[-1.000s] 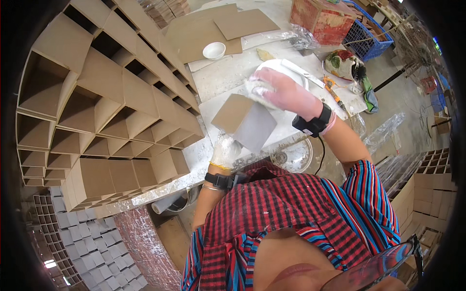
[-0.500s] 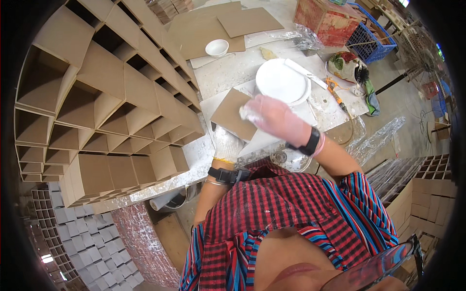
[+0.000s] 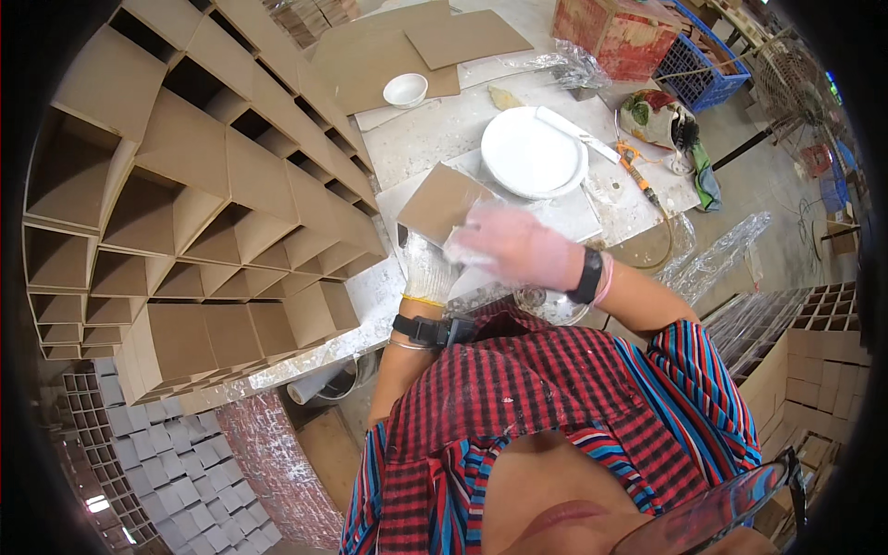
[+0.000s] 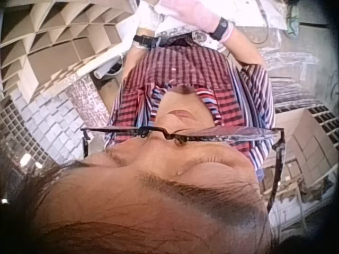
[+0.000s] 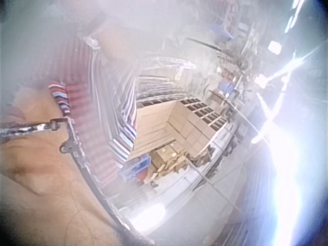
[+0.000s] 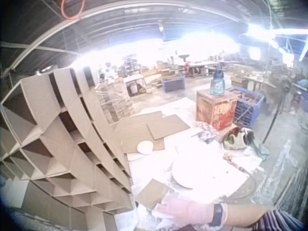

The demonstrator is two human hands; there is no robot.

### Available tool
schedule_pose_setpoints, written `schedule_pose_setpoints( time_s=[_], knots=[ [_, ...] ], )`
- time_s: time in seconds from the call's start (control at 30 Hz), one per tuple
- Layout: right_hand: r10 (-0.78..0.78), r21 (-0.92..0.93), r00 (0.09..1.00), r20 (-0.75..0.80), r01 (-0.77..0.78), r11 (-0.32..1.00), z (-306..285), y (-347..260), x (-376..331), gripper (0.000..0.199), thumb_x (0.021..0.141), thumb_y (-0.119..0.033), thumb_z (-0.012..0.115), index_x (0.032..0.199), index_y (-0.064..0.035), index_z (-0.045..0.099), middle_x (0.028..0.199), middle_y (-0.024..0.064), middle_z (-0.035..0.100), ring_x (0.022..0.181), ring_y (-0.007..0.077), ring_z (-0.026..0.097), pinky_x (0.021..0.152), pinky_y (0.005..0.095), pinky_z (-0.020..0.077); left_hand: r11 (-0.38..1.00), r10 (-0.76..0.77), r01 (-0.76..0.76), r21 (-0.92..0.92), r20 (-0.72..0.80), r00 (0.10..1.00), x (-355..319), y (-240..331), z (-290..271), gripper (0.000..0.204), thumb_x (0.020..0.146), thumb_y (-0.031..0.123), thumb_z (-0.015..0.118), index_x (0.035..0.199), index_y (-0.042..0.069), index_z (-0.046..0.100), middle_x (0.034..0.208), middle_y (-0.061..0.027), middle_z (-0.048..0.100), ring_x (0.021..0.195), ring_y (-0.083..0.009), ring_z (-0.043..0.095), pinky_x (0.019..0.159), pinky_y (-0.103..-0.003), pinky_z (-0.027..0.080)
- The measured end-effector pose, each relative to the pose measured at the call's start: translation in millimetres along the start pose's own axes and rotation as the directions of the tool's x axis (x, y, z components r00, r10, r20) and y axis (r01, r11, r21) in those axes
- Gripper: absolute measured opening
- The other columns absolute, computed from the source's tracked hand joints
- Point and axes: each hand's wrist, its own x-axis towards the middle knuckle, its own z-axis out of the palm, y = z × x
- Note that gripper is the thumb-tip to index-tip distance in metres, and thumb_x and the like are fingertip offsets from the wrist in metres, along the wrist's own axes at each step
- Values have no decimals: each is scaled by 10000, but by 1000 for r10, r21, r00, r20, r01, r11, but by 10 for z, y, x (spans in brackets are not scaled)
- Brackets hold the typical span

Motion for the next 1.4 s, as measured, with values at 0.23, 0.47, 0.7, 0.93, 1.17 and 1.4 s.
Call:
schedule_pose_setpoints(
  time_s=[0.23, 0.47, 0.7, 0.93, 1.17, 1.4],
  knots=[
    [114, -14, 992, 49, -113, 993, -278, 276, -58, 293, 749, -128, 691, 1029, -138, 604, 928, 86, 579, 883, 290, 594, 738, 405, 488, 999, -20, 27, -27, 226, 974, 49, -6, -93, 513, 1019, 408, 283, 1374, 56, 395, 1344, -133, 486, 1205, -282, 497, 1010, -421, 432],
    [186, -30, 980, -66, -189, 982, -224, 674, 217, 323, 767, -161, 684, 1075, -99, 609, 955, 134, 583, 902, 311, 594, 778, 398, 493, 978, -211, 211, 2, 26, 977, 17, -162, -233, 511, 1007, 416, 369, 1374, 62, 397, 1323, -113, 498, 1177, -250, 515, 974, -403, 465],
    [-208, 47, 978, -24, 209, 977, 3, 209, 117, 292, 773, -132, 656, 1061, -121, 610, 984, 117, 592, 889, 288, 600, 766, 385, 504, 844, -207, -126, 522, 533, 820, 111, 55, -507, 542, 988, 479, 417, 1325, 57, 457, 1238, -112, 560, 1112, -248, 567, 910, -381, 516],
    [-64, 47, 997, -38, 66, 997, -99, 414, 238, 338, 753, -119, 661, 1081, -107, 583, 929, 108, 564, 878, 296, 595, 758, 398, 502, 962, -238, 224, 156, 77, 968, 89, -184, -265, 554, 990, 477, 408, 1331, 42, 441, 1239, -137, 554, 1091, -263, 586, 893, -404, 531],
    [-113, 19, 991, -78, 115, 993, -60, 529, 433, 388, 749, -119, 674, 1124, -100, 575, 945, 124, 566, 896, 318, 589, 786, 416, 492, 951, -250, 238, 198, 41, 967, -72, -111, -211, 557, 990, 478, 404, 1333, 39, 440, 1241, -139, 553, 1090, -267, 586, 895, -404, 531],
    [-206, 23, 978, 29, 205, 978, -58, 232, 293, 405, 751, -142, 676, 1141, -109, 573, 965, 120, 573, 919, 302, 588, 796, 399, 490, 921, -306, 257, 294, 135, 943, 2, -124, -337, 561, 991, 478, 400, 1335, 37, 439, 1244, -141, 552, 1089, -270, 587, 896, -404, 531]
  ],
)
